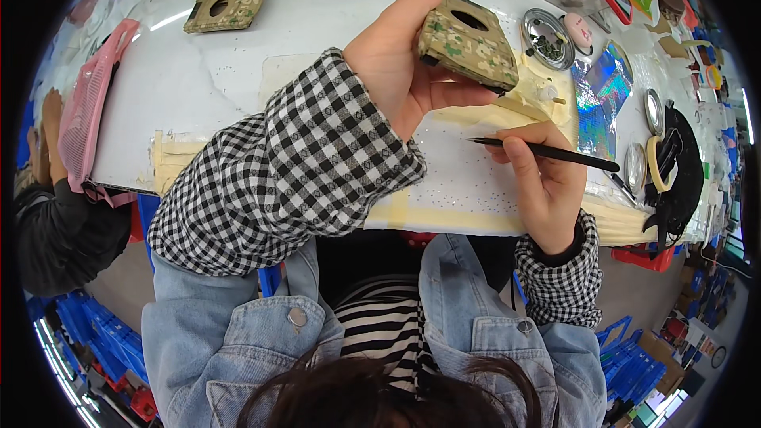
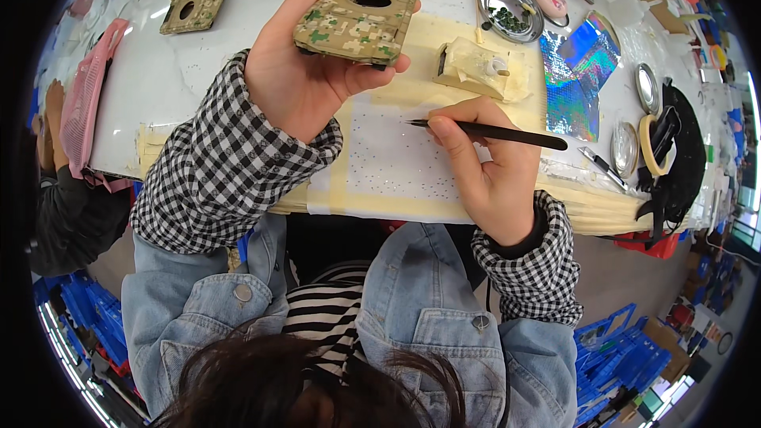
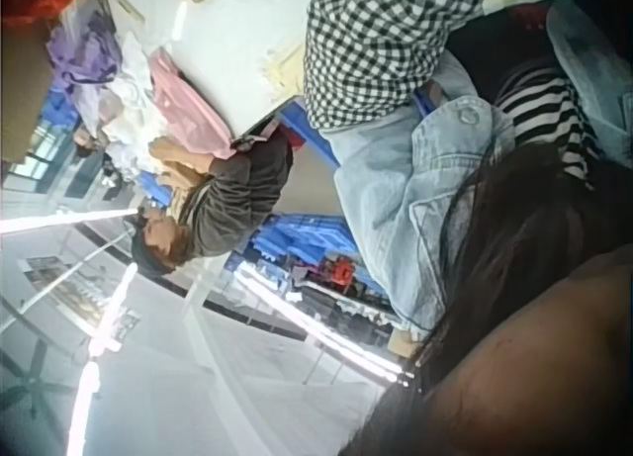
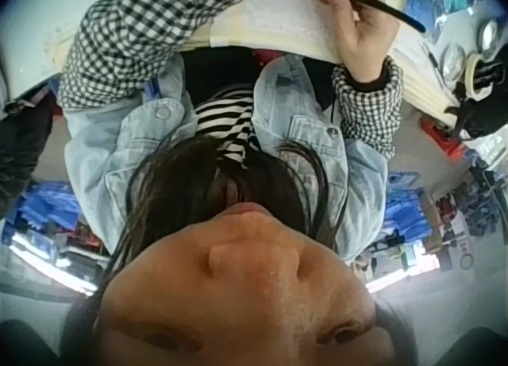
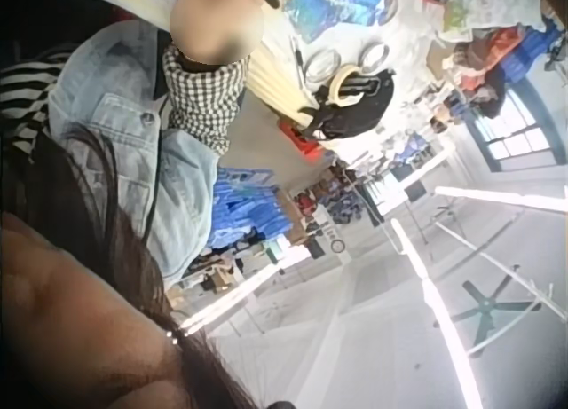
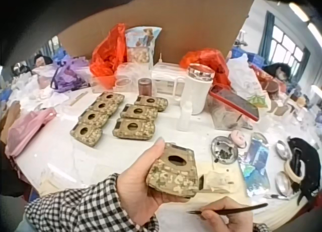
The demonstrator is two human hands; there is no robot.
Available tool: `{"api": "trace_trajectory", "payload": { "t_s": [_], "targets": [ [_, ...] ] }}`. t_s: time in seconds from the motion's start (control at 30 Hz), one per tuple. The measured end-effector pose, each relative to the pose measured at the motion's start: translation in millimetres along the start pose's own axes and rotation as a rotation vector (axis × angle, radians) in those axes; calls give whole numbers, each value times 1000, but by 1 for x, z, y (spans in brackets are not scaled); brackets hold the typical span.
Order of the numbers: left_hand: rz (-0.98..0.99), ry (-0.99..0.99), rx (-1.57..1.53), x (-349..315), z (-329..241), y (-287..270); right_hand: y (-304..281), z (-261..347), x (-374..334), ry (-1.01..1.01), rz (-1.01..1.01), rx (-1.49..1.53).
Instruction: Using a thin paint brush to apply fine details to a plastic toy tank component.
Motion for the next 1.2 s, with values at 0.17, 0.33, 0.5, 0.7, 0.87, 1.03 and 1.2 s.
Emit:
{"api": "trace_trajectory", "payload": {
  "t_s": [0.17, 0.33, 0.5, 0.7, 0.87, 1.03, 1.2],
  "targets": [
    [-2, -3, -7, -1, -1, 1, 1, -1, 1, 13, 11, 24],
    [-4, -2, -14, 0, 0, 1, 2, -2, 0, 39, 14, 43],
    [6, 0, -10, -1, 0, 1, 3, -3, 0, 60, 16, 60],
    [14, 12, -3, -1, 0, 2, 2, -4, 0, 54, 22, 54],
    [31, 14, -12, 0, 0, 1, 2, -3, 0, 56, 28, 69],
    [29, 23, 1, 0, 0, 1, 3, -3, 0, 68, 24, 73],
    [35, 16, -4, 1, 0, 2, 2, -2, 0, 61, 33, 82]
  ]
}}
Point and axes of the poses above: each hand's wrist, its own x-axis towards the middle knuckle, its own y-axis out of the palm, z = x × y, the point moved 4 cm from there along x, towards the middle knuckle, and after that the axes turned 1 degree about z, right-handed, at the moved point
